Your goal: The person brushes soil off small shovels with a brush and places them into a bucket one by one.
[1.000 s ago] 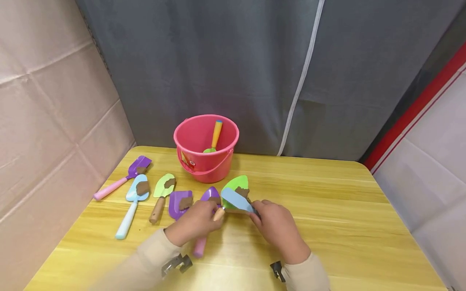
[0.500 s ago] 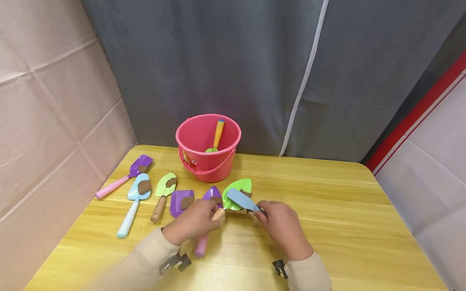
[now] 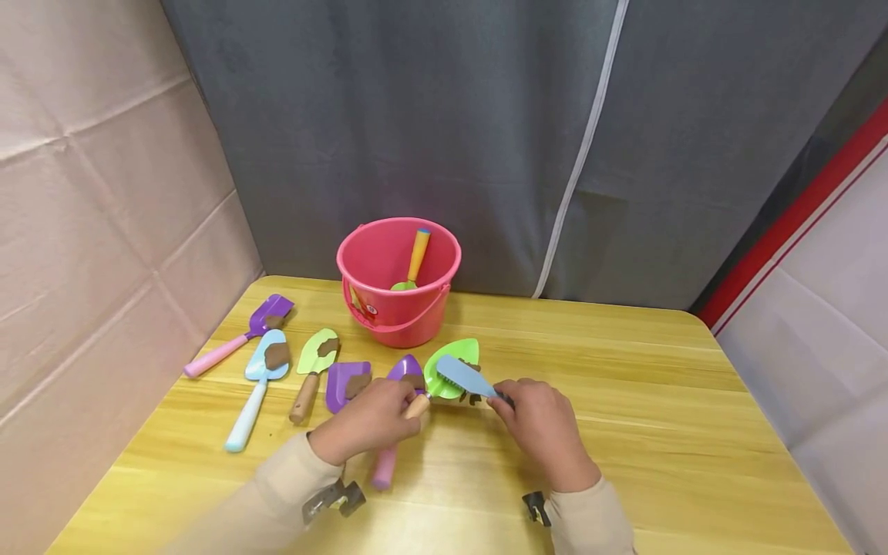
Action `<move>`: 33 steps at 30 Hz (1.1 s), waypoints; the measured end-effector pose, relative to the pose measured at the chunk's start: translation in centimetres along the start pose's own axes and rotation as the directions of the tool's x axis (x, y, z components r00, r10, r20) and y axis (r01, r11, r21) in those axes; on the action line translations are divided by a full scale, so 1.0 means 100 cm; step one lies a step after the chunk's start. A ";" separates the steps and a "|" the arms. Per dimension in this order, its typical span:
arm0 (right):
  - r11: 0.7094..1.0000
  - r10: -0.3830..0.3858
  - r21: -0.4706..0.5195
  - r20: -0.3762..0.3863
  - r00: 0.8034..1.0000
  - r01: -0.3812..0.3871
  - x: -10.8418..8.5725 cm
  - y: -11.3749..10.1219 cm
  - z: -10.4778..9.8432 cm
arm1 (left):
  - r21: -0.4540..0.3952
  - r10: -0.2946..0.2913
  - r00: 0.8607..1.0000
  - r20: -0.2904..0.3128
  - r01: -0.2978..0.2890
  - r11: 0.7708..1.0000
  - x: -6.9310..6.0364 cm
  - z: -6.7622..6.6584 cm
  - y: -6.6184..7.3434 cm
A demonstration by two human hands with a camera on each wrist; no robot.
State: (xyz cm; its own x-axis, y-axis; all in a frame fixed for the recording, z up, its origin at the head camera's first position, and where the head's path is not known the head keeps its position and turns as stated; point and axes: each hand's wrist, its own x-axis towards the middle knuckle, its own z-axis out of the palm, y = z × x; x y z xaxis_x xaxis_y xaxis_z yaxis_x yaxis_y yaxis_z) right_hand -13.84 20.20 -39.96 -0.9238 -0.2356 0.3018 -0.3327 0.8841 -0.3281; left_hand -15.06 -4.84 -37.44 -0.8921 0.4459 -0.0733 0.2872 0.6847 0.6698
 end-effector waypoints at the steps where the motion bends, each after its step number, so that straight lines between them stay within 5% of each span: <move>1: 1.000 0.003 -0.001 -0.003 1.000 -0.003 0.000 0.000 0.000 | -0.003 -0.001 1.000 0.002 0.001 1.000 0.000 0.000 0.000; 33: 0.998 0.070 0.002 -0.010 0.998 -0.070 0.002 0.018 0.002 | -0.012 0.006 0.998 0.065 -0.005 1.000 -0.002 0.004 -0.010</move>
State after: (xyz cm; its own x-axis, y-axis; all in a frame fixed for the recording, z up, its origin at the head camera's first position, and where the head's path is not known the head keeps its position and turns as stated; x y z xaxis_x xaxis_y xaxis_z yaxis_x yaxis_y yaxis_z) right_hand -14.62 21.62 -40.70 -0.9428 -0.1695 0.2870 -0.2680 0.8975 -0.3503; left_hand -15.00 -5.42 -38.40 -0.8657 0.4867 -0.1171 0.2877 0.6751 0.6793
